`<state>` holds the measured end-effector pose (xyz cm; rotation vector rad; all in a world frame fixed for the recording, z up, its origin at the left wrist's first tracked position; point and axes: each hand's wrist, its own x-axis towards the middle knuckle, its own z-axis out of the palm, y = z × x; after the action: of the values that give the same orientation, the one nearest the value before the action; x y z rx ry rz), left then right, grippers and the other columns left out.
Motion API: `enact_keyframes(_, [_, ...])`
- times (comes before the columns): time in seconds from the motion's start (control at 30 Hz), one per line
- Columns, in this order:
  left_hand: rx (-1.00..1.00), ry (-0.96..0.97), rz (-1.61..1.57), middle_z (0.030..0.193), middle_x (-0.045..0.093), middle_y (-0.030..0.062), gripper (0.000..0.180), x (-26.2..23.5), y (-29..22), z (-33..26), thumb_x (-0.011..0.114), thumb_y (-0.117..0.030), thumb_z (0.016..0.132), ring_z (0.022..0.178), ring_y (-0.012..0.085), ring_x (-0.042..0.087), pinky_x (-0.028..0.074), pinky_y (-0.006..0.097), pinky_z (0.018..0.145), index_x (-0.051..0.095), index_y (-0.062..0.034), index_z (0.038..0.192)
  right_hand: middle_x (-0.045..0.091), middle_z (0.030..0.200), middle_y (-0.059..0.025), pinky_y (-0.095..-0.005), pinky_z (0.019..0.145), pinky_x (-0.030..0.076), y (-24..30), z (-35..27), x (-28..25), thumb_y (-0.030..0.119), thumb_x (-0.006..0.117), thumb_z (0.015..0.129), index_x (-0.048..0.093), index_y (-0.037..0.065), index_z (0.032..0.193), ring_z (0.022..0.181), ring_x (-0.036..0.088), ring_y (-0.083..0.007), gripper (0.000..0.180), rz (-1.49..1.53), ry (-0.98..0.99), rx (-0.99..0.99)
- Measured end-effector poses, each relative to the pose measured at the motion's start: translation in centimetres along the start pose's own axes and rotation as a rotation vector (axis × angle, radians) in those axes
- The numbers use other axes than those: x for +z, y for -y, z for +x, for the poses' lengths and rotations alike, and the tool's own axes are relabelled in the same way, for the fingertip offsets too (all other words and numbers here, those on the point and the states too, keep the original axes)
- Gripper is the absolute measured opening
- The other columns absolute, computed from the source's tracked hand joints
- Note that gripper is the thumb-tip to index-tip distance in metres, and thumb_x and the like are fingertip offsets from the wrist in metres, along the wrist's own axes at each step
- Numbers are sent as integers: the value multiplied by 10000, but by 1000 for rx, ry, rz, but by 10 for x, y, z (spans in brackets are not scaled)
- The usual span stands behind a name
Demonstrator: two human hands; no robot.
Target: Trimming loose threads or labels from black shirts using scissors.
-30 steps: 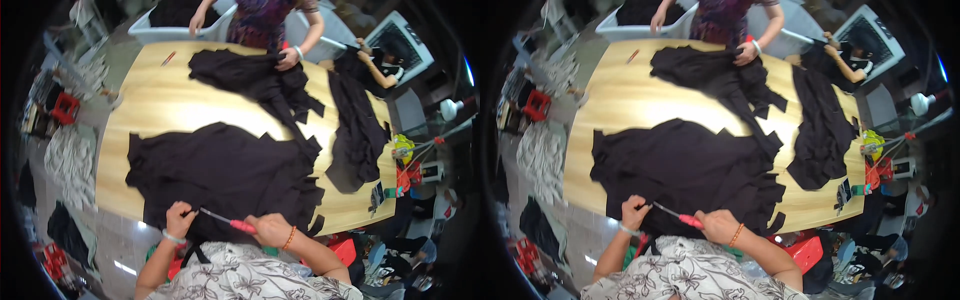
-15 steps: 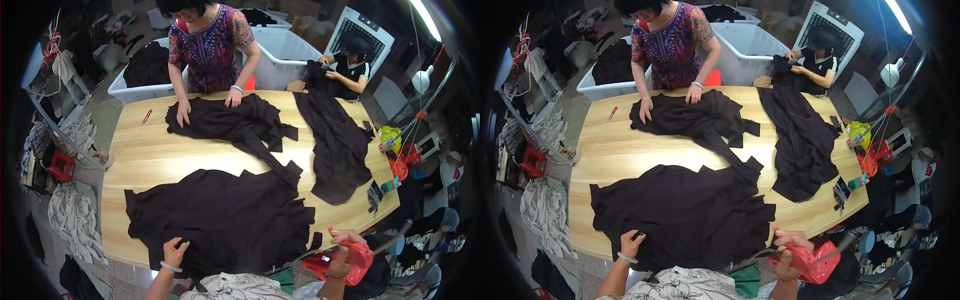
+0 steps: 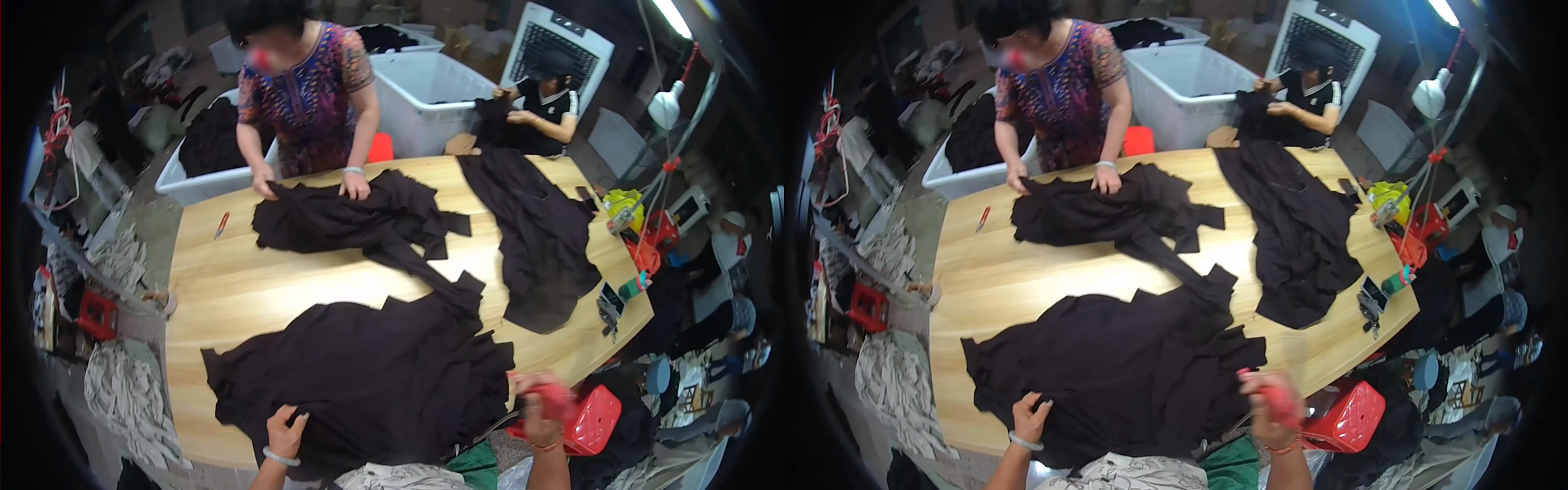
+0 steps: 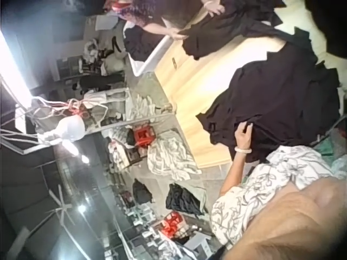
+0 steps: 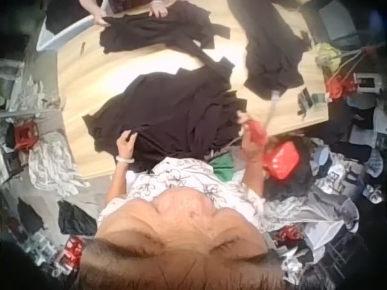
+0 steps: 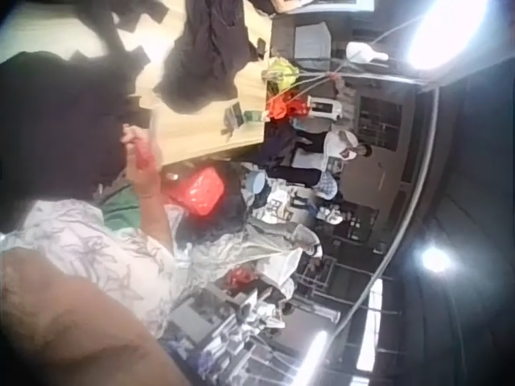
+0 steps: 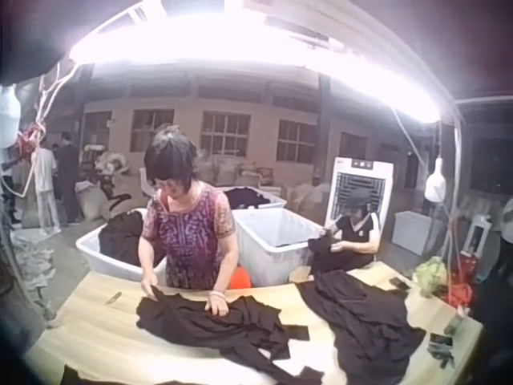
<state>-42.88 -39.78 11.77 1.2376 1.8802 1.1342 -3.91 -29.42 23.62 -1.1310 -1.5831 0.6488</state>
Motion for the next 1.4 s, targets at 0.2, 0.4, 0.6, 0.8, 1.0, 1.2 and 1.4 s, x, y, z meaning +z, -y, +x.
enact_keyframes(0.2, [62,-52,-78,687,583,88,100,11,-7,20,646,-14,735,633,142,557,430,264,589,609,55,797,616,1076,-109,-377,778,510,-20,-20,79,171,593,828,534,164,1213,945,607,-277,390,-145,1091,133])
enact_keyframes(0.4, [327,-85,-141,632,576,96,61,-28,-70,31,614,14,726,558,186,555,411,270,530,634,39,777,626,1170,-69,-287,950,431,-23,-65,157,348,565,876,526,137,1281,1095,582,-215,458,12,1586,288])
enact_keyframes(0.6, [670,-442,-56,652,582,119,98,-77,-91,46,631,-64,754,545,247,568,463,318,524,605,-8,829,630,908,-202,-454,704,508,-65,-40,178,156,582,781,631,60,944,823,612,-399,196,-265,1008,76])
enact_keyframes(0.8, [838,-471,385,835,653,140,173,-104,-81,118,639,-60,749,707,304,635,502,355,658,616,-39,920,579,1070,-220,-466,837,445,-85,58,138,65,627,673,584,7,1064,973,548,-412,398,-798,703,16])
enact_keyframes(1.0, [960,-570,205,870,660,149,187,-85,-117,273,647,18,780,785,260,656,503,308,732,657,-1,965,598,1008,-224,-441,582,514,-110,176,117,76,498,853,562,103,1179,737,606,-393,333,-1027,530,-327])
enact_keyframes(1.2, [432,-524,321,871,617,145,317,-63,-20,343,665,-199,752,881,333,572,454,422,805,654,-78,1044,381,1373,-233,-392,953,429,-78,159,156,-141,527,723,440,47,1308,1203,450,-378,621,-649,737,-255])
enact_keyframes(1.4, [160,-101,307,976,616,139,254,-60,44,139,676,-84,767,936,318,566,447,368,847,639,-25,1011,587,599,-151,-413,527,454,-100,44,123,182,602,878,547,0,784,572,617,-330,212,-579,733,521])
